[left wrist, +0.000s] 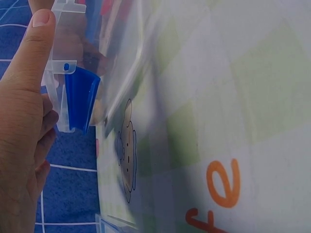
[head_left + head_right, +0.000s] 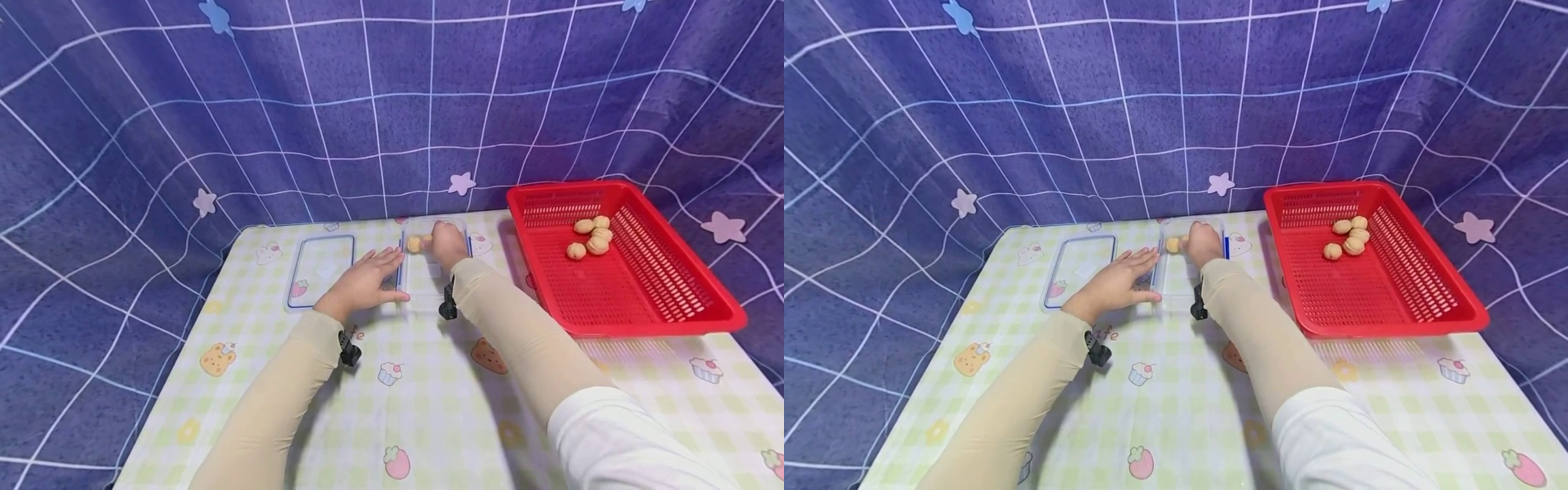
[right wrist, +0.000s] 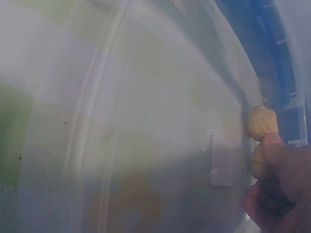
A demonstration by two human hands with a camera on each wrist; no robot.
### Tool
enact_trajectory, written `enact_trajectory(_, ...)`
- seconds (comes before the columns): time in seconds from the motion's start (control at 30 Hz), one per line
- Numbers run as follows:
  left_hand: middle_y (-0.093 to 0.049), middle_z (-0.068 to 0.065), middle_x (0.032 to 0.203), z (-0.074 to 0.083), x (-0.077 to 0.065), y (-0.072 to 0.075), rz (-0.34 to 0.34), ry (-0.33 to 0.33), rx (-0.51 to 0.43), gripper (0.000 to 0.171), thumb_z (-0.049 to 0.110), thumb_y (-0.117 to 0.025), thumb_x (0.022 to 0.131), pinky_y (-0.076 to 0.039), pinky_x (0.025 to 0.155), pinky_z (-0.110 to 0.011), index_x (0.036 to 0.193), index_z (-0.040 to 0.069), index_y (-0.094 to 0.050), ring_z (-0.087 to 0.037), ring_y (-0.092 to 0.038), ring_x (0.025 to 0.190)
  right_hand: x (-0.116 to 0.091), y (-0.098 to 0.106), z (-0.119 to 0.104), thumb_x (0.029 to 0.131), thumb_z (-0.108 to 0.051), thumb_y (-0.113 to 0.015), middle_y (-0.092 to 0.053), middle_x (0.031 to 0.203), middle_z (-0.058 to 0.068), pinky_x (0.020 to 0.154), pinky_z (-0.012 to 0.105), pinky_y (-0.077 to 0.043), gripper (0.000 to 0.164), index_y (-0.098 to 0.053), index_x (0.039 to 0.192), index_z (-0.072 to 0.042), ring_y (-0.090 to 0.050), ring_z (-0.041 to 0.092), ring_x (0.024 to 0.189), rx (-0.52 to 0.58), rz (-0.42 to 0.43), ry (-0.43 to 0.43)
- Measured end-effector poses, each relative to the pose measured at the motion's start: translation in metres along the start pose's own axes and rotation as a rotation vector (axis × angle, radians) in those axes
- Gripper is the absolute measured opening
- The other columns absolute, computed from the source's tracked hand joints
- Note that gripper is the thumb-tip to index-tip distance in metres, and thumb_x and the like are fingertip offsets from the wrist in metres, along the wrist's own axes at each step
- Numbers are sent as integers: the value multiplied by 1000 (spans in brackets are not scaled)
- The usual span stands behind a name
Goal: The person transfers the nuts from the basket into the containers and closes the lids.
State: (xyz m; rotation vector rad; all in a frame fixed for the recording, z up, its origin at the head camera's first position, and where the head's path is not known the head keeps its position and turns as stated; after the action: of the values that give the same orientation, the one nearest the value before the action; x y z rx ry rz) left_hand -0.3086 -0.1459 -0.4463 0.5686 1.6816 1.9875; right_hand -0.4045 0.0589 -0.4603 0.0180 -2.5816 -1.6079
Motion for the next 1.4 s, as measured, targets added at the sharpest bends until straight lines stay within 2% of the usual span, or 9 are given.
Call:
enact_trajectory(0.33, -23, -4, 166, -2, 1, 0, 1, -2, 0, 100, 74, -57, 88, -4, 127, -39, 160, 10, -28, -20, -17, 154, 3, -4, 2, 88, -39, -78, -70, 109, 22, 92, 46, -55, 49, -64, 109, 2, -68, 36, 103, -19, -8, -4)
enact_trajectory(0.67, -24, -5, 165, 0, 3, 0, 0, -6, 8, 101, 74, -57, 87, -3, 127, -39, 159, 9, -30, -21, -18, 154, -4, 4, -1, 90, -35, -77, -64, 120, 25, 100, 46, -51, 57, -56, 126, 4, -63, 38, 113, -24, -49, 11)
enact_trajectory(0.77, -24, -6, 165, 0, 3, 0, -4, -3, 6, 101, 74, -58, 88, -5, 127, -40, 159, 9, -30, -22, -18, 154, -4, 6, -1, 92, -37, -76, -65, 117, 26, 100, 46, -52, 56, -57, 123, 5, -64, 39, 111, -26, -53, 37)
enact_trajectory(0.87, -25, -6, 165, 0, 2, 2, -5, -5, 2, 100, 73, -58, 88, -7, 127, -42, 159, 8, -31, -24, -19, 154, -1, 11, 0, 93, -42, -72, -69, 109, 23, 96, 46, -53, 54, -62, 115, 6, -66, 38, 105, -34, -37, 99)
enact_trajectory(1.0, -26, -6, 165, -1, 2, 4, -3, -9, -12, 100, 73, -60, 87, -6, 127, -42, 158, 7, -33, -25, -20, 154, 2, 29, 0, 97, -45, -66, -72, 101, 18, 91, 45, -54, 47, -66, 105, 1, -67, 34, 97, 13, -4, 148)
enact_trajectory(1.17, -27, -8, 165, -3, 3, 3, -6, -14, -5, 102, 75, -58, 86, -7, 127, -43, 158, 7, -33, -25, -20, 154, 0, 69, 8, 98, -44, -63, -71, 92, 14, 81, 45, -53, 40, -68, 95, -4, -65, 32, 86, 105, 40, 152)
enact_trajectory(1.4, -27, -8, 165, -1, 5, 6, -24, -14, 11, 102, 73, -59, 87, -10, 127, -46, 158, 6, -32, -26, -20, 154, -4, 127, 49, 101, -37, -61, -68, 92, 14, 76, 42, -50, 35, -68, 101, -2, -61, 29, 83, 195, 104, 172)
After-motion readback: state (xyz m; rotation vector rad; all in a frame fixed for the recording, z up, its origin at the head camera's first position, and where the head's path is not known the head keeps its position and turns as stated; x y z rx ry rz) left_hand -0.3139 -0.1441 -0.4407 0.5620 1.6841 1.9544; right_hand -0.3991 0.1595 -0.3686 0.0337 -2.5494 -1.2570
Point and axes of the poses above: each hand's wrist, its own x-axis towards the middle knuckle, its own y-axis out of the back of the hand, z = x × y, the point moved 1 cm from there along x, towards the middle knuckle
